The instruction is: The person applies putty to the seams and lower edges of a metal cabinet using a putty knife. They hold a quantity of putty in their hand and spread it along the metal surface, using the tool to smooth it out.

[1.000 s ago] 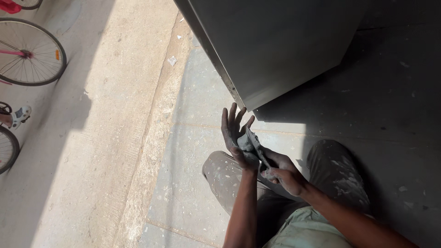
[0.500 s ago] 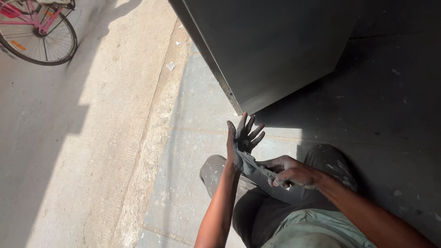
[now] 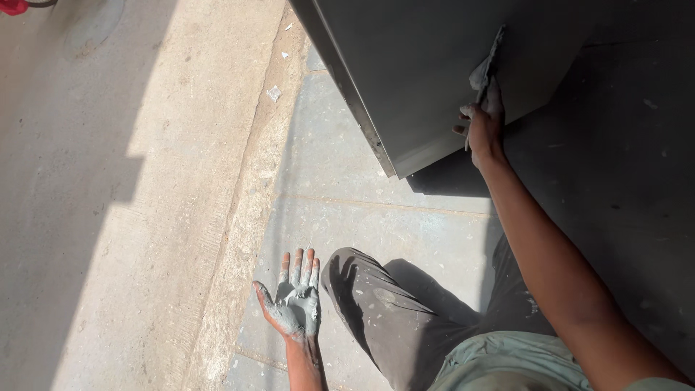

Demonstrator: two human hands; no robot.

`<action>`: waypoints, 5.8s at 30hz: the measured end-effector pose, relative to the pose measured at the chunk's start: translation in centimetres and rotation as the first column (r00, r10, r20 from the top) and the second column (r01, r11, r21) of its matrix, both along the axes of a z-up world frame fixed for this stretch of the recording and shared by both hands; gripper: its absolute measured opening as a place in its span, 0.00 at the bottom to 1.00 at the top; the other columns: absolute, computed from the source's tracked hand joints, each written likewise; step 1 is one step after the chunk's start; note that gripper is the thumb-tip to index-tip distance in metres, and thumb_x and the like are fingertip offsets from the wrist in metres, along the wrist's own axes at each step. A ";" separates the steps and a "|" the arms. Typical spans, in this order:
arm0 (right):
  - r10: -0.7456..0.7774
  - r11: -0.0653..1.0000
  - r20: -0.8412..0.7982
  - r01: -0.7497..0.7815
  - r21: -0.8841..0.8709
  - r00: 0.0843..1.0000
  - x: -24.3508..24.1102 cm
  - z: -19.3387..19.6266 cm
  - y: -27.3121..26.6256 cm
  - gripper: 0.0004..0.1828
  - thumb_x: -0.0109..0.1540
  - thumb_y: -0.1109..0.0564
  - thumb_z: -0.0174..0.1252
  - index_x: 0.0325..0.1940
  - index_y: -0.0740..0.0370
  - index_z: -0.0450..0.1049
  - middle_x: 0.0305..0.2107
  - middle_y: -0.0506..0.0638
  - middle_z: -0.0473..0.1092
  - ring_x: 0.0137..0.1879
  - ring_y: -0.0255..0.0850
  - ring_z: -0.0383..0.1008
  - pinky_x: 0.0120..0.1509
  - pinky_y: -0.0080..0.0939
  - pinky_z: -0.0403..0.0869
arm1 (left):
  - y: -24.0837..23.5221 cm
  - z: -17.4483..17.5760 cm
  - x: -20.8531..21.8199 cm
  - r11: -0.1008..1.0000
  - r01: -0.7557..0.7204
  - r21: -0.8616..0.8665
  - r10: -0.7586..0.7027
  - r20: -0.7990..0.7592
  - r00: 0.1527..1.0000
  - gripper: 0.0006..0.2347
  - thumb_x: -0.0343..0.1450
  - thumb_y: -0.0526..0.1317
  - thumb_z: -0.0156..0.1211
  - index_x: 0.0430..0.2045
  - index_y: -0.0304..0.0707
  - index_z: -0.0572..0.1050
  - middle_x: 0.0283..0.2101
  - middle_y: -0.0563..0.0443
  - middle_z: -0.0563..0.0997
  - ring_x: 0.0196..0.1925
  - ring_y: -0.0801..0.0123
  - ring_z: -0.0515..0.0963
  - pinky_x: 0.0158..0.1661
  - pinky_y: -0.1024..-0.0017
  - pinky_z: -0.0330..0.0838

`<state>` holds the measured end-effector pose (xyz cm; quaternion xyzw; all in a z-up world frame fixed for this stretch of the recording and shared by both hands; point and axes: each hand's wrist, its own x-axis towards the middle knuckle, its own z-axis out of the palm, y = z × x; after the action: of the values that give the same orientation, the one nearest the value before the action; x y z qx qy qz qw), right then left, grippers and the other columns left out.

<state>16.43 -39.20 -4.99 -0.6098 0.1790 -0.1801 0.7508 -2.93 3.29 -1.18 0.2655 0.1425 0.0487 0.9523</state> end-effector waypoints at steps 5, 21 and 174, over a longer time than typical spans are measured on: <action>-0.047 0.995 0.040 0.050 -0.082 0.998 2.6 -0.9 9.7 0.49 0.58 0.61 0.53 0.76 0.66 0.33 0.66 0.63 0.50 0.63 0.48 0.66 0.57 0.43 0.77 | 5.2 -3.5 -8.8 0.959 -0.274 0.069 0.282 -0.223 0.933 0.44 0.74 0.64 0.43 0.72 0.21 0.39 0.74 0.18 0.47 0.75 0.30 0.53 0.71 0.46 0.53; 0.602 0.798 0.030 -0.600 -0.064 0.798 -7.3 1.8 22.4 0.48 0.54 0.62 0.53 0.79 0.60 0.46 0.70 0.58 0.56 0.41 0.38 0.72 0.40 0.38 0.76 | 2.1 2.9 -7.0 0.955 -0.275 0.109 0.282 -0.050 0.958 0.42 0.74 0.66 0.35 0.72 0.23 0.42 0.74 0.20 0.49 0.76 0.34 0.53 0.72 0.47 0.52; 0.820 0.542 0.019 -0.786 0.298 0.572 -20.4 0.3 4.3 0.45 0.55 0.60 0.57 0.77 0.65 0.54 0.52 0.63 0.70 0.49 0.48 0.76 0.42 0.48 0.80 | -11.6 5.5 4.1 0.991 0.136 0.019 -0.137 0.232 0.963 0.42 0.71 0.64 0.47 0.72 0.30 0.43 0.75 0.22 0.46 0.73 0.29 0.58 0.68 0.42 0.58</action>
<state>-4.01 -34.88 -4.65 -0.5234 -0.0518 0.2485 0.8134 1.18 -8.30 4.28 0.2687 0.0112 0.0141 0.9631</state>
